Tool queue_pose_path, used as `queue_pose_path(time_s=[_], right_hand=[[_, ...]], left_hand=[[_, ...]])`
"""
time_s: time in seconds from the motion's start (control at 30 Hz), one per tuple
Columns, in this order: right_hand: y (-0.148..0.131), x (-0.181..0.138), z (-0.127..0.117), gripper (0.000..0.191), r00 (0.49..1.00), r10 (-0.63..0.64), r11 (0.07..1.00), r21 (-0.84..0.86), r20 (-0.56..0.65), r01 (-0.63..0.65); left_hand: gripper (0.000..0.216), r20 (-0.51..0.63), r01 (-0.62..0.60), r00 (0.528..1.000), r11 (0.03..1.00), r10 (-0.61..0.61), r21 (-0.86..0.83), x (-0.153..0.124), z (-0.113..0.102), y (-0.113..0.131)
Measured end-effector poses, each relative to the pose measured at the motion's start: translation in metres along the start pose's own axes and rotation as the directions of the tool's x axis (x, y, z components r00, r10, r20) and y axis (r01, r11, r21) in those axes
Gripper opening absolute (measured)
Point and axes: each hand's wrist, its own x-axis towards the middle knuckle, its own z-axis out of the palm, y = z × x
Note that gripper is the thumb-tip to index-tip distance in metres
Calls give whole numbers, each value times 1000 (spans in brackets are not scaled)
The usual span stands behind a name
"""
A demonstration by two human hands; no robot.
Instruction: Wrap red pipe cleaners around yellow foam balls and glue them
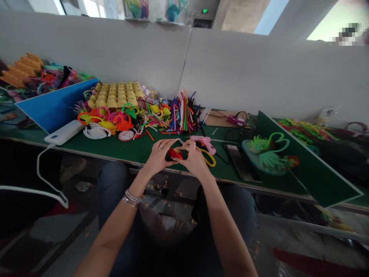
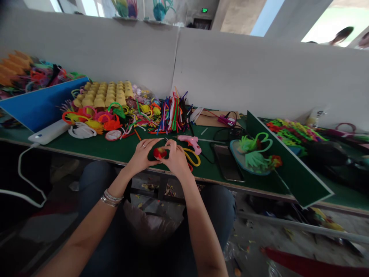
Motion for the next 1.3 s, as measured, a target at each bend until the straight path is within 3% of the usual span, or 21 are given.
queue_pose_path(time_s=[0.23, 0.43, 0.57, 0.73, 0.97, 1.1, 1.2, 1.3], right_hand=[[-7, 2, -8, 64, 999, -40, 998, 42, 27, 39], [7, -1, -30, 53, 994, -88, 991, 106, 60, 81], [21, -4, -44, 26, 996, 77, 969, 239, -46, -63], [22, -3, -43, 25, 979, 168, 892, 441, -115, -101], [15, 3, -33, 23, 914, 385, 771, 589, -131, -241], [12, 6, -30, 29, 903, 418, 667, 709, -100, -230], [12, 8, -27, 36, 905, 422, 641, 726, -62, -250], [13, 9, -22, 39, 914, 404, 647, 720, -43, -252]], left_hand=[[60, -27, 17, 1000, 1000, -16, 21, 0, 4, 0], [38, -77, 66, 995, 998, -64, 24, 1, 6, 1], [36, -161, 145, 977, 989, -138, 29, 2, 8, 1], [42, -199, 255, 948, 967, -248, 10, 2, 12, -6], [43, -198, 246, 946, 966, -257, -78, 4, 13, -12], [58, -187, 209, 957, 974, -221, -82, 3, 12, -4], [68, -213, 222, 948, 971, -237, -90, 3, 13, 1], [59, -192, 215, 955, 973, -227, -84, 2, 13, -1]])
